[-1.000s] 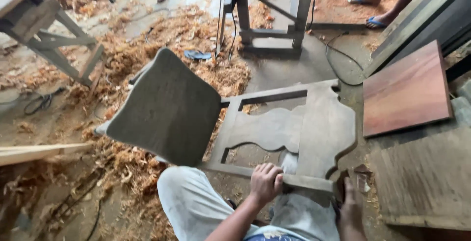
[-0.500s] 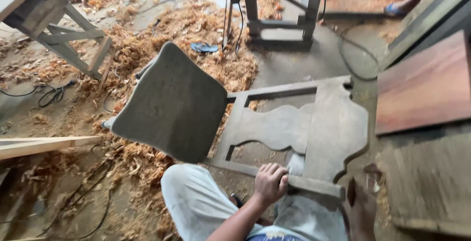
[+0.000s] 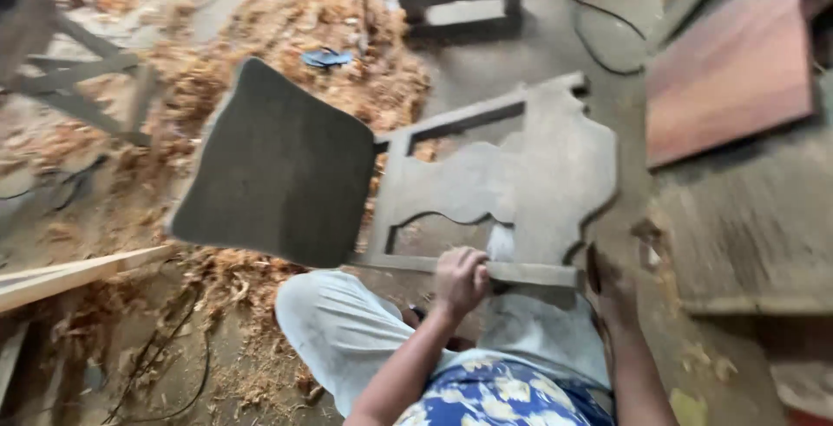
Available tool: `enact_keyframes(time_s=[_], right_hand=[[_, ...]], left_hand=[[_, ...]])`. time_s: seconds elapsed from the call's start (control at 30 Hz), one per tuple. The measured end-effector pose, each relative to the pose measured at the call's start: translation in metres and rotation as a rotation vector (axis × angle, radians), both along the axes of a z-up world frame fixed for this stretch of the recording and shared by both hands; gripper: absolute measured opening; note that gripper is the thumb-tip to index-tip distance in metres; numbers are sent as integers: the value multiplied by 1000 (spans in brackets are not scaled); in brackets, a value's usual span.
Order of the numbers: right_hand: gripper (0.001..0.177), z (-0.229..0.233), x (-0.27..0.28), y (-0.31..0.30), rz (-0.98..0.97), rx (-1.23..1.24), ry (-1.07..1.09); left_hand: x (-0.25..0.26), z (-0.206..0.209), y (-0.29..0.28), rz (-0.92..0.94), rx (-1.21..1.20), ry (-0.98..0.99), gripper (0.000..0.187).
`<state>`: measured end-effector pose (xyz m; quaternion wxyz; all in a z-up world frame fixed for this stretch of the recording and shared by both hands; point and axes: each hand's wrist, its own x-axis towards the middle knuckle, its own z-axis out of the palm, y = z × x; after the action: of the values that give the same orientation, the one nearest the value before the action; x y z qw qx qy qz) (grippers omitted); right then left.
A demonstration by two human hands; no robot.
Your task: Sand the wooden frame of a chair using sandpaper to smooth the surface
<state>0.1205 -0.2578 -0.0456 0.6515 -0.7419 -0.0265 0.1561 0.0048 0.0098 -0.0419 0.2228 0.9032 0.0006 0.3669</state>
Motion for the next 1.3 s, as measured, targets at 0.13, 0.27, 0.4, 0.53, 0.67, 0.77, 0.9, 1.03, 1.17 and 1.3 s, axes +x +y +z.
enact_keyframes(time_s=[0.13, 0.27, 0.4, 0.53, 0.67, 0.77, 0.9, 1.03, 1.17, 1.3], right_hand=[[50, 78, -23, 15, -113, 243, 378], [52, 72, -10, 0, -83, 21, -9], [44, 133, -17, 29, -12, 185, -8], [46, 87, 4, 16, -7, 83, -41], [44, 67, -6, 22, -18, 226, -50], [48, 93, -4, 25, -20, 124, -43], [49, 77, -9, 12, 18, 144, -95], [52, 91, -4, 13, -13, 22, -103], [52, 120, -16, 27, -85, -122, 37], [53, 165, -19, 46, -65, -333, -73]], left_hand=[[-2, 16, -8, -24, 16, 106, 40], [7, 29, -13, -31, -54, 99, 57], [15, 14, -4, -34, -32, 30, 56], [16, 23, -9, 2, -9, -21, 55], [14, 22, -10, -8, -23, -2, 54], [10, 27, -11, -14, -13, -33, 54], [12, 18, -7, -11, -16, -21, 54], [14, 19, -7, -6, -11, -61, 53], [8, 29, -15, 6, -48, 20, 55], [13, 26, -12, 8, -12, -8, 53]])
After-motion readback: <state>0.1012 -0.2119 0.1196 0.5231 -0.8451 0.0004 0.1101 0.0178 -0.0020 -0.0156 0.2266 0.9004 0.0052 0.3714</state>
